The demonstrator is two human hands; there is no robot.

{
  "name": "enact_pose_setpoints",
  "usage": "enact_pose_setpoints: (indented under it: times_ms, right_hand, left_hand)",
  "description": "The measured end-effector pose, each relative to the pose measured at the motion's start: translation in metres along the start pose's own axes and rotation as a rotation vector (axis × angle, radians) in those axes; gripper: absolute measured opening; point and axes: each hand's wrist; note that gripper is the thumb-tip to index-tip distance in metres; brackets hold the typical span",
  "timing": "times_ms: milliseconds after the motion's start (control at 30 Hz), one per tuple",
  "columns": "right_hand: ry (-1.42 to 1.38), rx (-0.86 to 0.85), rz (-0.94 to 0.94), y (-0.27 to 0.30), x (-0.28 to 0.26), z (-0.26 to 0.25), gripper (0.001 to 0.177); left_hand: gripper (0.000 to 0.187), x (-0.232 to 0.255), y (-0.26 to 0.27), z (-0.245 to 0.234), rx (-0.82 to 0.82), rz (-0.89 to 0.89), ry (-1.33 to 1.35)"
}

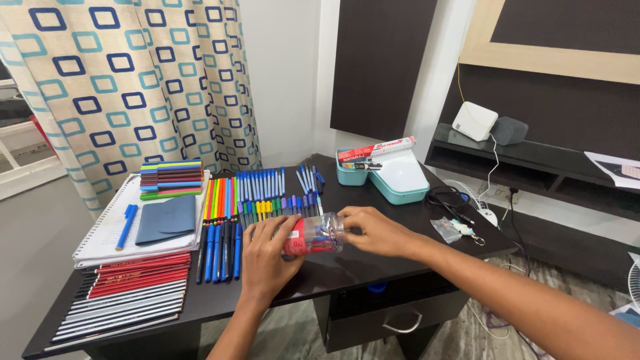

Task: The person arranges colored pens and pencils on a desk, then retrieves a clear plastic container and places several pens into it. The person continues to sort and place pens into the container while keeping the remaining pens organized on the desk.

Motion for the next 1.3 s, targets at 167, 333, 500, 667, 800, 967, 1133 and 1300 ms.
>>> enact_pose_setpoints:
  times_ms: [167,333,500,667,800,967,1133,1300]
  right_hand:
    - [-0.042,0.29,0.176,0.002,0.002,0.0,0.019]
    - [-0.037,0.558,0.355,-0.009,0.033,0.015,0.023]
    - [0.018,0.459,0.393,-0.046,0.079,0.037,0.022]
    - [0.088,0.386,0.297,-0.092,0.112,0.059,0.021]
    - [0.18,0.311,0.312,-0.131,0.138,0.08,0.021]
    - [0.191,0.26,0.48,-0.168,0.174,0.111,0.021]
    - [0.251,0.229,0.559,-0.193,0.193,0.129,0.018]
    - [0.297,0.159,0.635,-0.203,0.19,0.127,0.018]
  left_hand:
    - [0.07,0.0,-0.001,-0.001,0.007,-0.06,-0.005]
    - [0.068,0.0,-0.001,-0.002,0.025,-0.032,-0.004]
    - [0.068,-0.001,0.0,0.0,0.004,-0.047,0.001]
    - [0.069,-0.004,0.0,0.001,0.014,-0.083,0.001]
    - [0.068,-0.005,0.0,0.002,0.029,-0.106,0.008]
    - [0.068,-0.009,0.0,0.004,0.067,-0.13,0.012]
    - [0.068,-0.014,0.0,0.003,0.106,-0.153,0.01]
    - [0.067,-0.015,-0.001,0.003,0.118,-0.171,0.029]
Point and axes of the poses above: each hand's wrist, its own y-axis away from the middle knuckle, its own z-axis out of the palm, x = y × z, and after that the axes turned 6 degrees about y, right-handed
